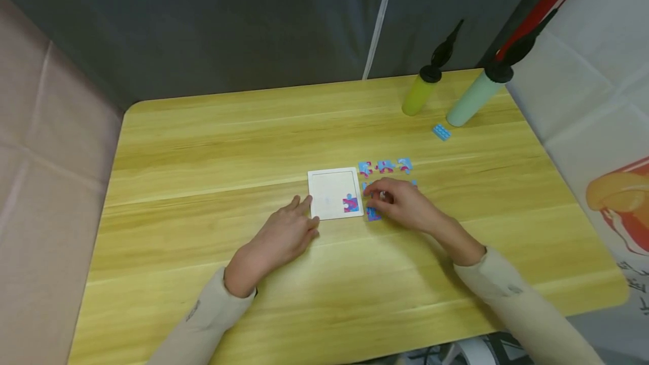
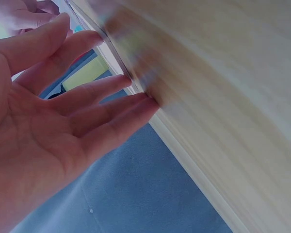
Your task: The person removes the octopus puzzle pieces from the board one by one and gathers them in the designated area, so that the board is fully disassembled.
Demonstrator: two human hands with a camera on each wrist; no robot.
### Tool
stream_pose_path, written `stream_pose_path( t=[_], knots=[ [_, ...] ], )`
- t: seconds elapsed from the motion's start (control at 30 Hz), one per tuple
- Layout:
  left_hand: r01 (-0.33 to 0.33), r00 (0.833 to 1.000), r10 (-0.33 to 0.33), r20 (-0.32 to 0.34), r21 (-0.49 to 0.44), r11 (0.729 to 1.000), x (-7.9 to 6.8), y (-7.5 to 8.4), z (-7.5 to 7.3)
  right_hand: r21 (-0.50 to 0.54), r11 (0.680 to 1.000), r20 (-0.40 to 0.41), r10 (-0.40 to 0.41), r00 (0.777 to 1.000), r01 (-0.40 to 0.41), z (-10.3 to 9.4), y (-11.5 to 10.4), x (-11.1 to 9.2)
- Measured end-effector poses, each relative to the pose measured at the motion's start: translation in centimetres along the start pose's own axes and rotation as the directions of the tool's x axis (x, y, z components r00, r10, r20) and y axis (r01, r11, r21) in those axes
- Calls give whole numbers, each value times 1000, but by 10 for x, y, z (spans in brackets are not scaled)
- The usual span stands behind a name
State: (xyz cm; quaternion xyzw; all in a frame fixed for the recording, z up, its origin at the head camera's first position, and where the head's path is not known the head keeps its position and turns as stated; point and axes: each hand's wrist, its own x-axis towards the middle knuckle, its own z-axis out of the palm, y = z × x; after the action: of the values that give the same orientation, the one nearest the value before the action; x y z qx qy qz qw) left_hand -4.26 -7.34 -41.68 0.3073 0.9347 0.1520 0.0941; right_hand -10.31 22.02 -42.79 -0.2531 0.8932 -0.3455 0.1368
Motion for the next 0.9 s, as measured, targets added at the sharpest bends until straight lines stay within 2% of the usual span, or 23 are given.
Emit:
stream_pose_path(
  t=[0.47, 0.9],
  knots=[
    [15, 1000, -15, 15, 3, 1000, 0, 0, 0, -22, 1000, 73, -13, 997, 15, 10, -9, 8],
    [15, 1000, -15, 18, 3, 1000, 1, 1, 0, -34, 999, 99, -13, 995, 17, 13, -11, 9]
  ],
)
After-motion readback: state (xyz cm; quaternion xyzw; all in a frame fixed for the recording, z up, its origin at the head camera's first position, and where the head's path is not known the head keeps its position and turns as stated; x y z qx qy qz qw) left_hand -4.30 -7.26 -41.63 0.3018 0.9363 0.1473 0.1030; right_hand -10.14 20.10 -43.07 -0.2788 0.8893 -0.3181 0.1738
